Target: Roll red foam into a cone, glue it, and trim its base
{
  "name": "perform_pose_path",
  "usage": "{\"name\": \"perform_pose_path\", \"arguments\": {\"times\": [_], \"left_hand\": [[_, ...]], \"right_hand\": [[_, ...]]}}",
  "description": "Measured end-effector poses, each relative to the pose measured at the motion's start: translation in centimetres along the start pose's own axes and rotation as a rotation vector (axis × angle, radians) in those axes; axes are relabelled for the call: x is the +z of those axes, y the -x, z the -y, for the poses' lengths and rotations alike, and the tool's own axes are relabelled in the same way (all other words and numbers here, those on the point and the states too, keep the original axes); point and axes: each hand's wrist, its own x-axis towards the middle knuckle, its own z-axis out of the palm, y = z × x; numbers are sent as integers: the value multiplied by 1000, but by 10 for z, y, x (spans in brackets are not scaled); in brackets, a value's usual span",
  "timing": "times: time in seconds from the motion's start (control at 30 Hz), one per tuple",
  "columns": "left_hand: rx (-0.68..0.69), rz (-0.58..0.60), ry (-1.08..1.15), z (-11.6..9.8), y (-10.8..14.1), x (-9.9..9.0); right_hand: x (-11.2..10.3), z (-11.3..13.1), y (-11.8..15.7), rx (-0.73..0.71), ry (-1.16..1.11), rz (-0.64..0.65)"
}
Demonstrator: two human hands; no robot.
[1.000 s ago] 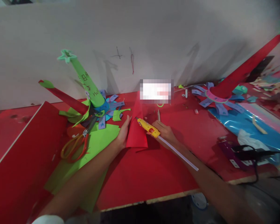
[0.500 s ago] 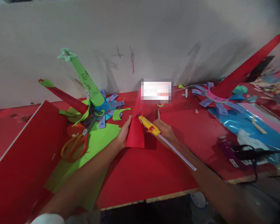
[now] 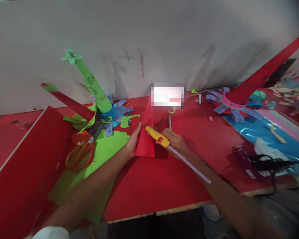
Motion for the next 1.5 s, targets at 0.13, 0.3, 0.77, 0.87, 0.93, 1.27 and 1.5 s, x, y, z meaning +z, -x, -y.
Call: {"name": "perform_pose_path", "arguments": {"times": [0.13, 0.3, 0.77, 0.87, 0.93, 1.27, 1.5], "left_hand": [[0, -2, -2, 1, -2, -2], [-19, -51, -33, 2, -3, -5], [-1, -63, -32, 3, -5, -9], [14, -63, -23, 3, -3, -6], [20, -63, -22, 2, -2, -4], [12, -108, -25, 3, -2, -2], [-2, -40, -14, 2, -2, -2]], "right_hand": [[-1, 2, -2, 8, 10, -13], [-5, 8, -6, 68, -17, -34], [-1, 1, -5, 84, 63, -118], [-1, 0, -4, 102, 63, -129], [-2, 0, -5, 98, 79, -146], [-4, 7, -6, 44, -68, -75], [-5, 11, -5, 19, -53, -28]]}}
